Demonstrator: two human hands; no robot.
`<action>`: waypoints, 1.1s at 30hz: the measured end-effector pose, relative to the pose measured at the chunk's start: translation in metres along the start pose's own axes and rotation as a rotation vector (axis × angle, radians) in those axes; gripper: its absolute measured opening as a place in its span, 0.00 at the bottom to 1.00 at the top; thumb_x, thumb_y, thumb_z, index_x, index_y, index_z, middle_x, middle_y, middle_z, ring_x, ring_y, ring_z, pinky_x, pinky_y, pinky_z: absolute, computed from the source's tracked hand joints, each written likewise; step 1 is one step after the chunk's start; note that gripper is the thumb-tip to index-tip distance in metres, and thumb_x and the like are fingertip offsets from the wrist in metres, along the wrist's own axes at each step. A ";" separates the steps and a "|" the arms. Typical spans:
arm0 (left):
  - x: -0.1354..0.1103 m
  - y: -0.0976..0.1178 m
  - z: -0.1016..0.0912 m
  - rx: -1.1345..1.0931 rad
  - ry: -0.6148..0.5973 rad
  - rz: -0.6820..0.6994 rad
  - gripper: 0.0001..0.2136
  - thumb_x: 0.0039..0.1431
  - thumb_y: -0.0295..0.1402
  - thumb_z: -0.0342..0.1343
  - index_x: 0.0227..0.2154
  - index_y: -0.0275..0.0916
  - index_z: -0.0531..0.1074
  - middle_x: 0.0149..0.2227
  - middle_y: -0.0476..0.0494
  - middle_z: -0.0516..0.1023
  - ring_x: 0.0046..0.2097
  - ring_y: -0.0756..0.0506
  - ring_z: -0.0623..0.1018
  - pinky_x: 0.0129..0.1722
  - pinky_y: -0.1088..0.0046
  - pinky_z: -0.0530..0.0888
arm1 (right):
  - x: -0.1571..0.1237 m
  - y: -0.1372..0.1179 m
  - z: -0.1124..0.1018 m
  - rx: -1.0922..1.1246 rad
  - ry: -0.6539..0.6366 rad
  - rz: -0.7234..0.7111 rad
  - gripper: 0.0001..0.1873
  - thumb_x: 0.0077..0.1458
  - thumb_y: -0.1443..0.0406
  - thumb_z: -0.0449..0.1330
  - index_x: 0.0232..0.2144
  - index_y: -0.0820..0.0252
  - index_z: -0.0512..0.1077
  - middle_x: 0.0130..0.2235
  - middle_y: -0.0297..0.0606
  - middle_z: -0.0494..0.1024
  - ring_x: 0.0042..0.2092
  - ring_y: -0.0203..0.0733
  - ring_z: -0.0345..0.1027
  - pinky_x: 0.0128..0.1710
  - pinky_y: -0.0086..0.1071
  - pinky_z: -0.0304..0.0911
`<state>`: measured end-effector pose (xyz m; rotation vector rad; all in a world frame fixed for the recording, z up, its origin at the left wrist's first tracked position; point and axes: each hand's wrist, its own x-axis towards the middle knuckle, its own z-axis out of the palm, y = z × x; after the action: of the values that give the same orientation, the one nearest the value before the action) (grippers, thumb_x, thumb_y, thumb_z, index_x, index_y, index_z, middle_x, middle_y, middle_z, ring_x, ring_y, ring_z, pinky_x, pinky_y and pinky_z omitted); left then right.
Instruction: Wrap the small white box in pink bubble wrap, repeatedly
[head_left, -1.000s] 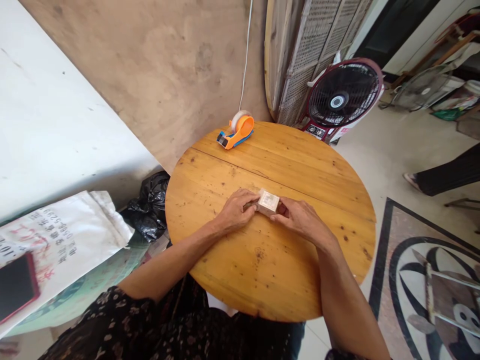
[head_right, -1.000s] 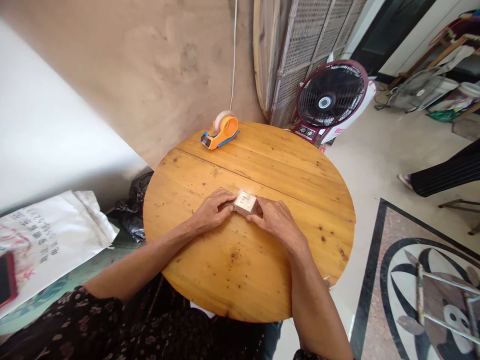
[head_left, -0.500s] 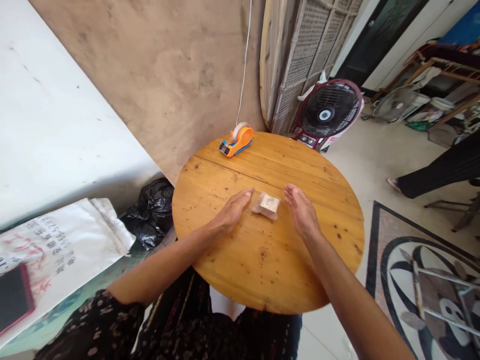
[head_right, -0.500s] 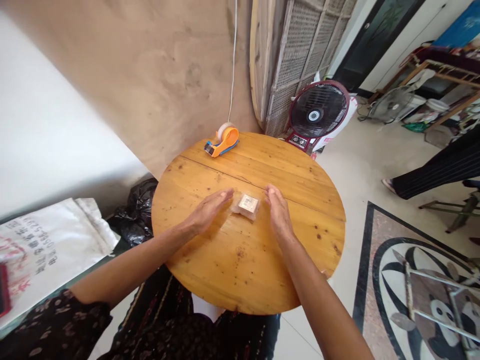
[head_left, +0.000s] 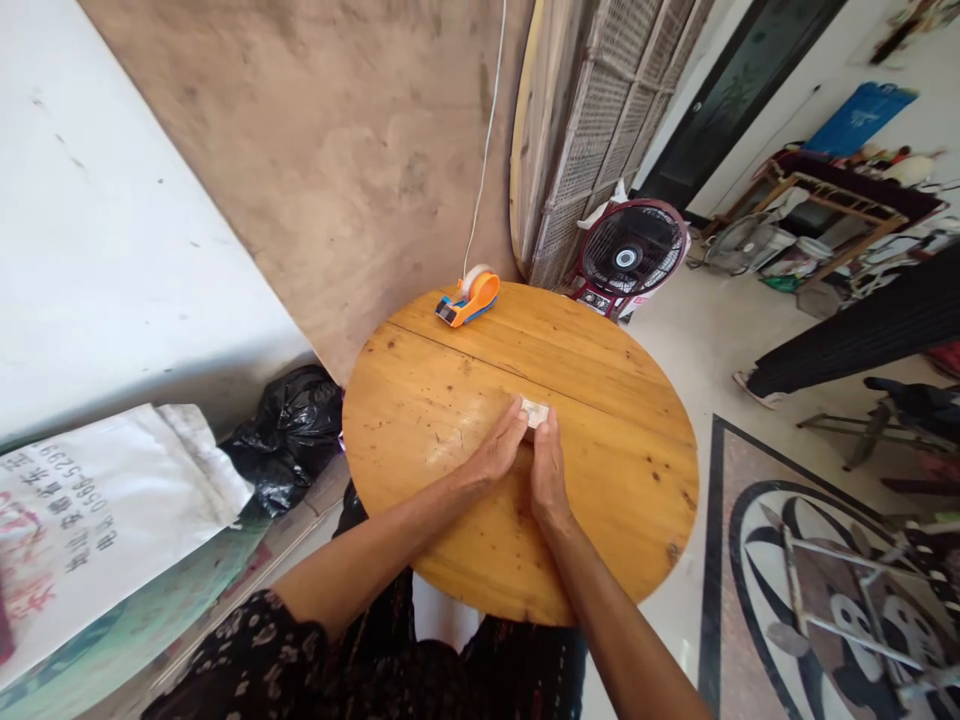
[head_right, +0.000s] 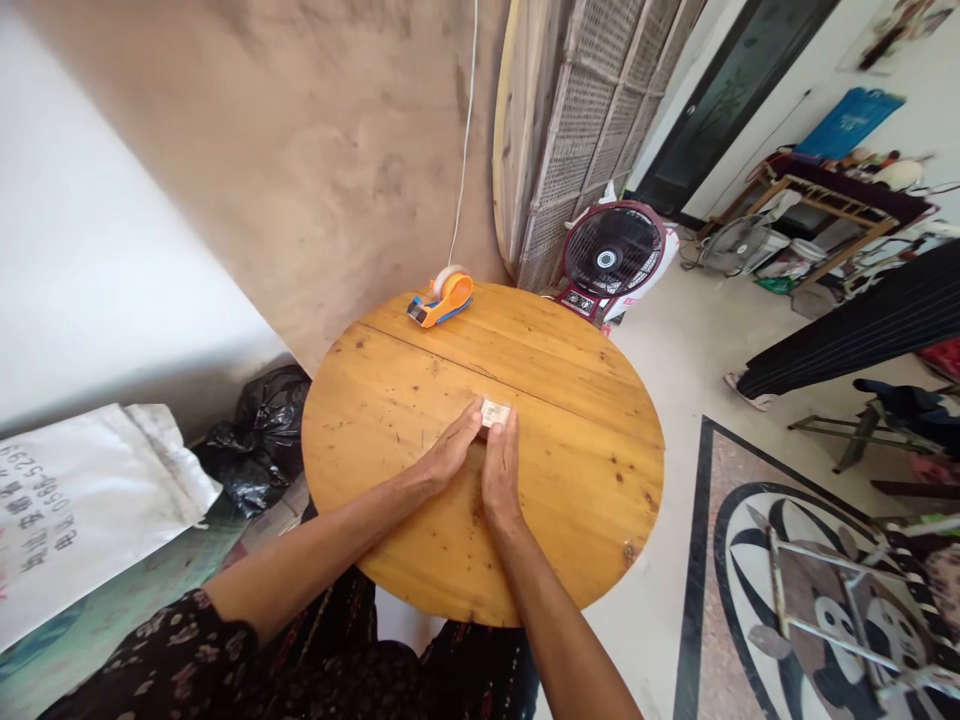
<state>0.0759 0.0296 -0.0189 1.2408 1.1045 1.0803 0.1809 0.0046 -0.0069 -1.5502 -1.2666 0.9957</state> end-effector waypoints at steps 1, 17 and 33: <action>-0.002 0.002 0.002 0.002 -0.007 -0.014 0.32 0.65 0.52 0.39 0.65 0.36 0.54 0.68 0.41 0.48 0.69 0.40 0.48 0.69 0.61 0.47 | -0.001 -0.002 0.004 0.024 0.018 -0.002 0.43 0.61 0.42 0.39 0.68 0.62 0.43 0.70 0.39 0.41 0.70 0.41 0.33 0.68 0.40 0.35; -0.025 0.003 -0.021 -0.030 0.073 0.011 0.29 0.65 0.49 0.43 0.64 0.40 0.56 0.67 0.42 0.53 0.68 0.41 0.54 0.68 0.60 0.50 | -0.015 0.007 -0.023 0.125 0.054 0.046 0.36 0.59 0.46 0.50 0.64 0.54 0.55 0.68 0.37 0.53 0.68 0.45 0.43 0.67 0.43 0.41; -0.026 0.003 -0.021 -0.148 0.200 -0.007 0.18 0.58 0.38 0.54 0.49 0.36 0.69 0.54 0.37 0.73 0.55 0.42 0.73 0.57 0.64 0.67 | -0.018 0.031 -0.043 0.349 0.088 -0.057 0.22 0.56 0.60 0.58 0.53 0.56 0.67 0.59 0.43 0.69 0.60 0.45 0.62 0.63 0.47 0.51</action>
<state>0.0513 0.0068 -0.0150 1.0284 1.1546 1.2788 0.2279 -0.0222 -0.0230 -1.2666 -1.0082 1.0380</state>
